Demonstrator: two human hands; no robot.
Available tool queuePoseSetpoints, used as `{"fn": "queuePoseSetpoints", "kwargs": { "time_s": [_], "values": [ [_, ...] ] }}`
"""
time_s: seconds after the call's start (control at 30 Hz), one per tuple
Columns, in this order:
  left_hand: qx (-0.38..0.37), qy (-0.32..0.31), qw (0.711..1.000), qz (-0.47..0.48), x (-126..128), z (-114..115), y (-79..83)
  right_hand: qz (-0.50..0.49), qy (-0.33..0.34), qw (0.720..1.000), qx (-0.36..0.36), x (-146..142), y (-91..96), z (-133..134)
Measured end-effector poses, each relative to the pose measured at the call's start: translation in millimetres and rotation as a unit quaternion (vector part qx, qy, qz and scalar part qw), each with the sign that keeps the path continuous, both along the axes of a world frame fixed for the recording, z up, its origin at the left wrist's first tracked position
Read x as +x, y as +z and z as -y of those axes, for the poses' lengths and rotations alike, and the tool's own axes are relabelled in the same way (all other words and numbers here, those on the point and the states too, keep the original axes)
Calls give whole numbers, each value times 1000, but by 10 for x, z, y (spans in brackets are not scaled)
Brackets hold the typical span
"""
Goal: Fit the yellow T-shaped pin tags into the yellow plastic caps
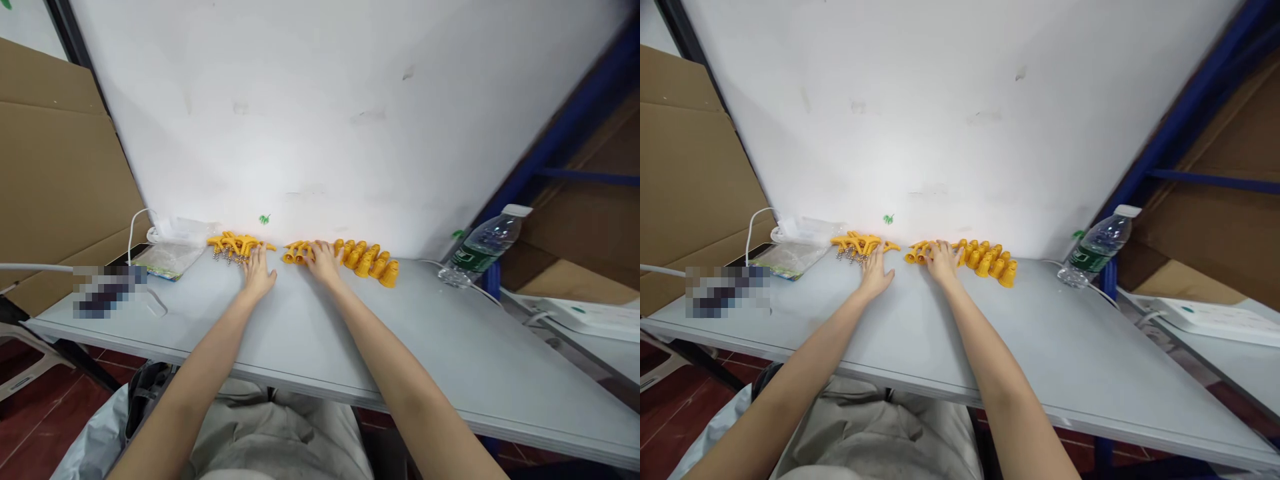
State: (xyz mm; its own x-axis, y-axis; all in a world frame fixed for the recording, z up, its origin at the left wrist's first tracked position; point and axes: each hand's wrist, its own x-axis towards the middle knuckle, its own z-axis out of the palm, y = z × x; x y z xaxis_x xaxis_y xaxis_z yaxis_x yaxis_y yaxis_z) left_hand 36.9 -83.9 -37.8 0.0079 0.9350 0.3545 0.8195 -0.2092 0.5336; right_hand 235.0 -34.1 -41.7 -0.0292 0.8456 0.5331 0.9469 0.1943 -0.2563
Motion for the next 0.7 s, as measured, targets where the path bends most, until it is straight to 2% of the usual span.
{"fn": "queuePoseSetpoints", "kwargs": {
  "time_s": [0.1,0.17,0.23,0.33,0.5,0.7],
  "values": [
    [0,-7,1000,-3,6,1,-9,-50,-53,997,36,363,68,100],
    [0,-12,1000,-6,10,0,-23,-85,-113,987,72,618,81,185],
    [3,-20,1000,-11,13,-2,-43,-136,-178,970,98,842,58,277],
    [11,-27,999,-18,13,-10,-73,-226,-267,932,91,1074,-27,376],
    [13,-31,999,-17,1,-34,-98,-289,-335,897,3,1195,-158,377],
    [13,-42,999,-16,-1,-55,-122,-258,-346,901,-53,1161,-138,381]
  ]
}}
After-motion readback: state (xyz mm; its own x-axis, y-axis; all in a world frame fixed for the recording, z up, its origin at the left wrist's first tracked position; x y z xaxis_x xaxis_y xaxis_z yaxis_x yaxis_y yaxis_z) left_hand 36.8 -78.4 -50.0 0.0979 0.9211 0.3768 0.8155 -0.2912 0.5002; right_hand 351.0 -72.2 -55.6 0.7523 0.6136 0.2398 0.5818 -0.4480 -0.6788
